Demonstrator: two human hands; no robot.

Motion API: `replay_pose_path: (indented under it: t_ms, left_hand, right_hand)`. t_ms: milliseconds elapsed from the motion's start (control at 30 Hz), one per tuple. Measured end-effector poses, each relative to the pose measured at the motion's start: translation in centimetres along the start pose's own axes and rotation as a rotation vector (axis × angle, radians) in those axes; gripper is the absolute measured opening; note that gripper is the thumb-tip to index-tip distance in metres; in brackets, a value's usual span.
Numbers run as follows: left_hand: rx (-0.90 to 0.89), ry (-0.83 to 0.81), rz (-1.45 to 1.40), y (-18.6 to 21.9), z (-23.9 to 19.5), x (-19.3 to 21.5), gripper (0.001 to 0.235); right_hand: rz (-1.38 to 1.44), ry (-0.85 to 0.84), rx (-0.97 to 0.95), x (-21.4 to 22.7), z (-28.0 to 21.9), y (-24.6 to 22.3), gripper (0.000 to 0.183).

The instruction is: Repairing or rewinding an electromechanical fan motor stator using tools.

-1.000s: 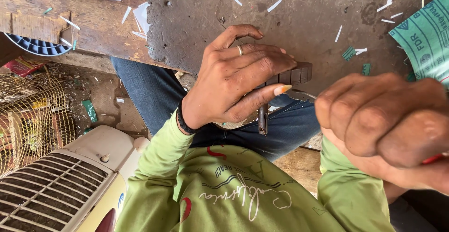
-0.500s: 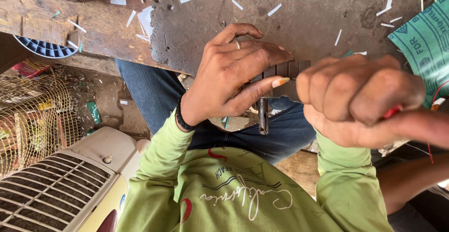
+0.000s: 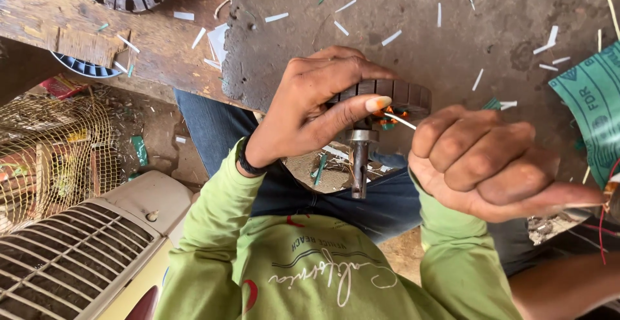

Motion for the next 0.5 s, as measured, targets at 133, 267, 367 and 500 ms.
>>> replay_pose_path:
  t_ms: [133, 267, 367, 500]
  left_hand:
    - [-0.024, -0.005, -0.003, -0.1, 0.0, 0.2, 0.022]
    - [0.000, 0.004, 0.000, -0.5, 0.1, 0.2, 0.026]
    - [0.019, 0.028, 0.024, -0.6, -0.4, 0.3, 0.026]
    - [-0.083, 0.059, 0.168, 0.9, -1.1, 0.1, 0.026]
  right_hand:
    - [-0.042, 0.057, -0.050, 0.1, -0.3, 0.2, 0.072]
    - [-0.010, 0.078, -0.021, 1.0, -1.5, 0.6, 0.067]
    - [0.005, 0.121, 0.047, 1.1, -1.2, 0.8, 0.067]
    - [0.014, 0.112, 0.015, -0.3, 0.2, 1.0, 0.067]
Point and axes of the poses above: each hand's wrist, its own z-axis towards the middle knuckle, its own x-axis out of the back of the hand, y = z × x, the point moved 10 cm from there along z, towards the middle knuckle, and after that the axes turned 7 degrees about -y, right-handed, at the moved point
